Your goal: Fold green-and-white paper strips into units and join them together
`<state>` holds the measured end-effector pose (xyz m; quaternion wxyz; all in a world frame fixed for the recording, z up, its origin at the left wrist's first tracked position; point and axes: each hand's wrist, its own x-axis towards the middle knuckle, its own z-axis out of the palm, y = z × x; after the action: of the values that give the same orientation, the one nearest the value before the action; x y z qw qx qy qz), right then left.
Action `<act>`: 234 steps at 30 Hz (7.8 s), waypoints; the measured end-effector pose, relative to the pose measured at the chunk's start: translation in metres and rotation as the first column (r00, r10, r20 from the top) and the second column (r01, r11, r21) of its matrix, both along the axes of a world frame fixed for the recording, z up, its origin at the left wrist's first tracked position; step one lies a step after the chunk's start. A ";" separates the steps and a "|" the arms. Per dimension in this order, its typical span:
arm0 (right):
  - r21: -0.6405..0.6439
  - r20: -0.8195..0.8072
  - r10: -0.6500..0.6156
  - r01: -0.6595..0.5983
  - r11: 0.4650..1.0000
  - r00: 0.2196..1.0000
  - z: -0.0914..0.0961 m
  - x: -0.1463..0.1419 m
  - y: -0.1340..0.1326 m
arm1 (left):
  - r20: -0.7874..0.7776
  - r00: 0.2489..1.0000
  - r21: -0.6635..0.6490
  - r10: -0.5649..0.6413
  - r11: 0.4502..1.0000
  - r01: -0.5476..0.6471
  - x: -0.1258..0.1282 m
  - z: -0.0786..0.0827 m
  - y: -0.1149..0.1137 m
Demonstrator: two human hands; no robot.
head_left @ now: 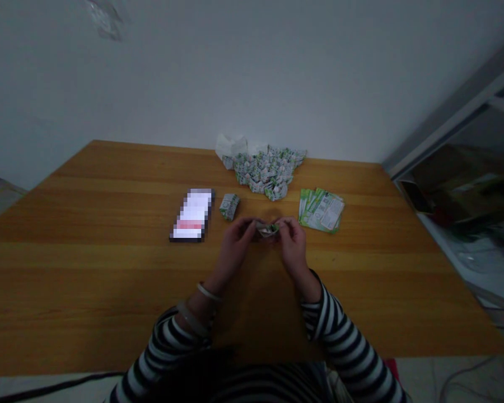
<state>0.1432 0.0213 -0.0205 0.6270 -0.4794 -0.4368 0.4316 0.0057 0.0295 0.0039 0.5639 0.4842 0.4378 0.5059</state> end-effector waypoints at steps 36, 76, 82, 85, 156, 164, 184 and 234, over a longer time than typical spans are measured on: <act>-0.254 -0.115 0.496 -0.508 0.823 0.861 0.012 0.024 -0.002 | -0.379 0.859 0.277 -0.344 0.844 0.460 -0.044 0.015 0.011; -0.044 0.400 0.307 -0.317 0.948 0.863 0.025 0.005 -0.016 | -0.401 0.911 0.267 -0.096 0.939 0.216 -0.040 0.009 0.010; -0.047 0.250 0.292 -0.290 0.956 0.923 0.020 0.007 -0.015 | -0.187 0.982 0.158 -0.041 0.985 0.071 -0.032 0.012 0.008; 0.102 0.417 0.237 -0.304 0.947 0.877 0.023 0.016 -0.013 | -0.181 0.984 0.166 -0.012 0.985 0.042 -0.034 0.012 0.010; -0.141 0.131 0.409 -0.391 0.910 0.903 0.006 0.015 0.000 | -0.320 0.939 0.203 0.124 0.977 -0.059 -0.010 -0.004 0.006; -0.259 -0.005 0.459 -0.444 0.857 0.888 0.011 0.021 -0.002 | -0.214 0.977 0.184 0.011 0.982 0.030 -0.011 -0.005 0.011; -0.156 -0.080 0.044 -0.056 0.986 0.996 0.003 0.020 0.009 | -0.757 0.598 0.347 0.263 0.938 0.027 -0.041 -0.004 0.092; -0.193 -0.120 0.371 -0.388 0.901 0.921 0.008 0.015 0.006 | -0.457 0.889 0.346 -0.037 0.913 0.216 0.022 -0.009 0.007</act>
<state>0.1582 0.0275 -0.0129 0.4929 -0.4316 -0.4477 0.6086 0.0272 0.0366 -0.0047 0.3754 0.7157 0.4119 0.4210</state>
